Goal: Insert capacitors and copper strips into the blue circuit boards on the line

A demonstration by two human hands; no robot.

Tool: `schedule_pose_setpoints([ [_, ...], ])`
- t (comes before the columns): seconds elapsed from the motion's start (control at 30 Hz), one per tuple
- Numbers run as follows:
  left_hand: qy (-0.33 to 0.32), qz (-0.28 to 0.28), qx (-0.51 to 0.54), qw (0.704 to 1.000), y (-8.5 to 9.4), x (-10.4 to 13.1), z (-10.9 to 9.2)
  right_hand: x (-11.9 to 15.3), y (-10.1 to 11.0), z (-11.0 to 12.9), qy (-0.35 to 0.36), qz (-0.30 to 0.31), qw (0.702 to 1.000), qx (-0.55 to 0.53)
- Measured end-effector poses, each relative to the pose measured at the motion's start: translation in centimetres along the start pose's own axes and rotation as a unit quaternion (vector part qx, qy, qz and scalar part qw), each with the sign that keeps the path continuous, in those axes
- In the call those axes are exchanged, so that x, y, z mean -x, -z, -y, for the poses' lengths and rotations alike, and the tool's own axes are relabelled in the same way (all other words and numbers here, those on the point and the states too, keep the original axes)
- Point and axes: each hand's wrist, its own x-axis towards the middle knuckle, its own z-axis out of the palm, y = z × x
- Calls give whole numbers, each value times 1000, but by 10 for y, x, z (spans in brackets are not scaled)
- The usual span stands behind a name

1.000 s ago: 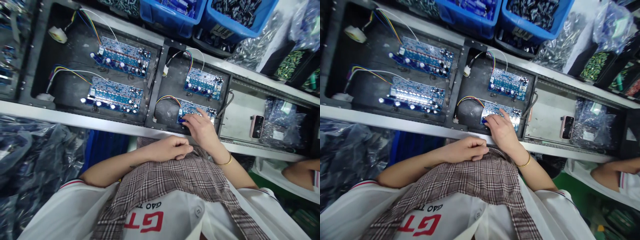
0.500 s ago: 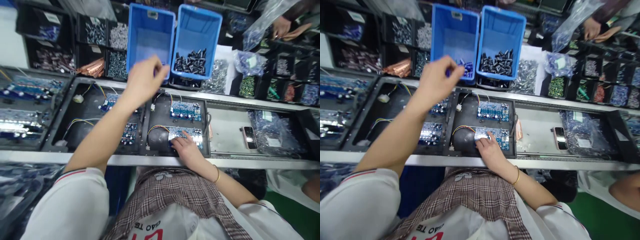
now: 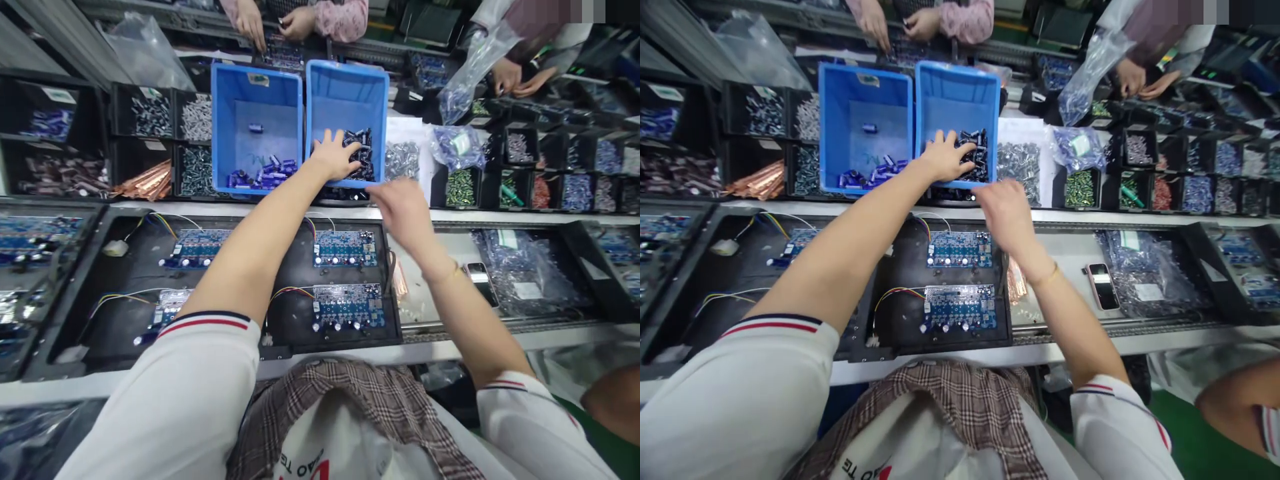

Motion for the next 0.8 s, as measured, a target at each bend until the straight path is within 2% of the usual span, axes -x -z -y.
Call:
schedule_pose_setpoints([
  [0.07,-27,-15,-9,999,-1,-6,5,-42,-9,-31,-18,26,999,6],
  [0.13,-40,-17,-8,999,-2,-11,9,-70,-24,-48,-5,62,998,11],
  [0.23,-36,-35,27,998,-5,-18,13,-89,-46,-57,13,94,995,31],
  [0.33,-28,-95,172,980,-5,-27,13,-96,-57,-61,12,112,993,34],
  [0.37,-26,-127,266,955,-4,-30,12,-99,-59,-63,7,120,992,32],
  [0.4,-19,-162,372,914,-2,-33,9,-103,-60,-64,2,129,991,29],
  [0.47,11,-212,556,804,3,-38,2,-111,-62,-65,-13,148,989,22],
  [0.5,34,-221,615,756,7,-39,-3,-115,-61,-64,-23,156,987,20],
  [0.6,81,-210,704,674,23,-29,-19,-120,-50,-53,-58,153,987,3],
  [0.67,95,-178,783,588,32,-5,-30,-107,-33,-42,-72,103,992,-18],
  [0.73,110,-121,846,508,36,35,-40,-77,-15,-31,-66,50,995,-50],
  [0.77,124,-87,859,489,34,59,-44,-57,-8,-26,-58,41,995,-74],
  [0.8,137,-57,865,479,29,84,-48,-34,-2,-22,-46,64,992,-103],
])
